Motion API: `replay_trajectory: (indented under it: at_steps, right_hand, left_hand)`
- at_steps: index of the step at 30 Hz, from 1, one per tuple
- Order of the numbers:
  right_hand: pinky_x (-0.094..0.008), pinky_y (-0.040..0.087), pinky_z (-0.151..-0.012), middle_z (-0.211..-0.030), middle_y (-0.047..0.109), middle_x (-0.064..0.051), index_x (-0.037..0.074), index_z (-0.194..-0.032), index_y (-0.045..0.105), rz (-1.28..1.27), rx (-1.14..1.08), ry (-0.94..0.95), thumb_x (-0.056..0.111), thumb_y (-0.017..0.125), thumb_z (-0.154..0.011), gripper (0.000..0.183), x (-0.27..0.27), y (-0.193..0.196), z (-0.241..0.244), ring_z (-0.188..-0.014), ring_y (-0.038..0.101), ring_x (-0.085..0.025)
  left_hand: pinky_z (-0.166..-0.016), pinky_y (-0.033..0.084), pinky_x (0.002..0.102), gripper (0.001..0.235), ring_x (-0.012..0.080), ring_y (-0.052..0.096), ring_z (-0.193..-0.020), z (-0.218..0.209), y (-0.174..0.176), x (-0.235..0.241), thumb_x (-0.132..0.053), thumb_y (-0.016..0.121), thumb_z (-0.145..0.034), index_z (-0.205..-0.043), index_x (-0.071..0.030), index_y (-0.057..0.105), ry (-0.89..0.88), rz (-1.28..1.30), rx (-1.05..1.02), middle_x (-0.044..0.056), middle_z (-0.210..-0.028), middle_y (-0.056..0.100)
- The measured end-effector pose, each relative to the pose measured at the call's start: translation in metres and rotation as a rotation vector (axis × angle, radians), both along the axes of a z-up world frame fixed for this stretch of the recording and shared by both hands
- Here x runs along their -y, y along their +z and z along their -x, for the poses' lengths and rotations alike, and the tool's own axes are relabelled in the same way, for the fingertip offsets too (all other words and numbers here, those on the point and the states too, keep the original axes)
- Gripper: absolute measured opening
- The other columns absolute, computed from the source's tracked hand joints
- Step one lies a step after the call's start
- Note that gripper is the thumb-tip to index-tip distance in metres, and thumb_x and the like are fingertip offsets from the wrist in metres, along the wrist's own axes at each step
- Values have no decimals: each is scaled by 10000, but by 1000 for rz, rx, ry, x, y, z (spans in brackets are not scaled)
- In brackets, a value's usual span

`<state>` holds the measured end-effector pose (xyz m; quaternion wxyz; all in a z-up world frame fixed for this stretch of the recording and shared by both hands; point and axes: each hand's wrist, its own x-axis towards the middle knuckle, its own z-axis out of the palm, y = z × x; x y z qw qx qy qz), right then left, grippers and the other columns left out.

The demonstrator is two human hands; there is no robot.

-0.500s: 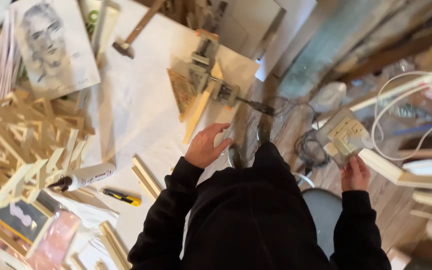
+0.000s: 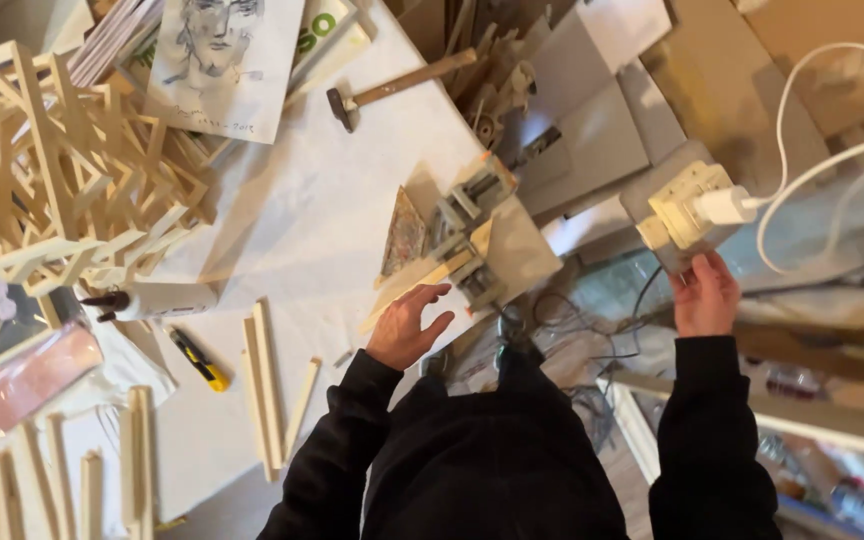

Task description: The person applies glue to small wooden strips, joins them into a corner, and secures the joint in a clamp. They then hammer a nail into the joint and trim the excess with a utility knife.

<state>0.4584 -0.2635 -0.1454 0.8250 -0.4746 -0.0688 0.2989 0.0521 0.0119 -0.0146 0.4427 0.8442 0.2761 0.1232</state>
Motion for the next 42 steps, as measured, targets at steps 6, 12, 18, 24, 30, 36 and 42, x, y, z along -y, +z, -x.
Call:
replay_trajectory:
  at_steps: [6, 12, 18, 24, 30, 36, 42]
  right_hand:
    - [-371, 617, -901, -1187, 719, -43, 59, -1271, 656, -19, -8, 169, 46, 674, -1052, 220, -110, 6, -74, -1055, 695, -169]
    - [-387, 591, -871, -1150, 719, -50, 76, -1251, 661, 43, -11, 324, 0, 705, -1052, 218, -226, -11, -115, -1023, 702, -187]
    - [-375, 583, -847, -1025, 718, -24, 86, -1127, 661, 87, -7, 405, -29, 713, -997, 182, -320, -9, -129, -878, 674, -148]
    - [-362, 566, -910, -1027, 662, -40, 84, -1084, 619, 108, -19, 511, -25, 720, -1104, 150, -363, -13, -140, -934, 650, -165]
    - [-369, 572, -857, -992, 669, -20, 112, -1050, 589, 161, 5, 435, -34, 730, -1022, 205, -407, -13, -115, -893, 673, -186]
    - [-382, 589, -891, -1022, 717, -30, 129, -1126, 630, 205, -23, 371, -21, 717, -945, 251, -455, 0, -84, -921, 693, -179]
    - [-359, 569, -979, -1143, 703, -43, 41, -1215, 670, 182, 76, 572, 37, 693, -1056, 161, -499, -20, -59, -1030, 684, -169]
  left_hand:
    - [-881, 555, 402, 399, 282, 712, -1052, -27, 4, 7, -214, 729, -884, -1241, -47, 671, 312, 23, -18, 117, -1136, 737]
    - [-871, 563, 398, 406, 273, 720, -1045, -22, -7, -1, -210, 740, -888, -1255, -53, 666, 474, -7, -20, 108, -1155, 740]
    - [-864, 573, 397, 431, 276, 732, -1037, -19, -17, -39, -218, 728, -907, -1305, -78, 639, 520, -4, -10, 88, -1152, 744]
    - [-955, 496, 444, 435, 302, 664, -1125, -81, -90, -182, -235, 688, -953, -1368, -153, 586, 451, -391, -15, 63, -1200, 725]
    - [-1052, 415, 461, 614, 299, 570, -1242, -166, -154, -302, -120, 625, -824, -1423, -67, 501, 376, -807, -158, 101, -1326, 625]
    - [-1093, 391, 551, 366, 276, 568, -1157, -162, -209, -327, -133, 590, -896, -1259, -93, 606, 383, -1019, -347, 75, -1122, 597]
    - [-1010, 439, 477, 172, 282, 568, -1084, -103, -190, -302, -143, 616, -900, -1071, -141, 636, 299, -939, -362, 81, -1076, 572]
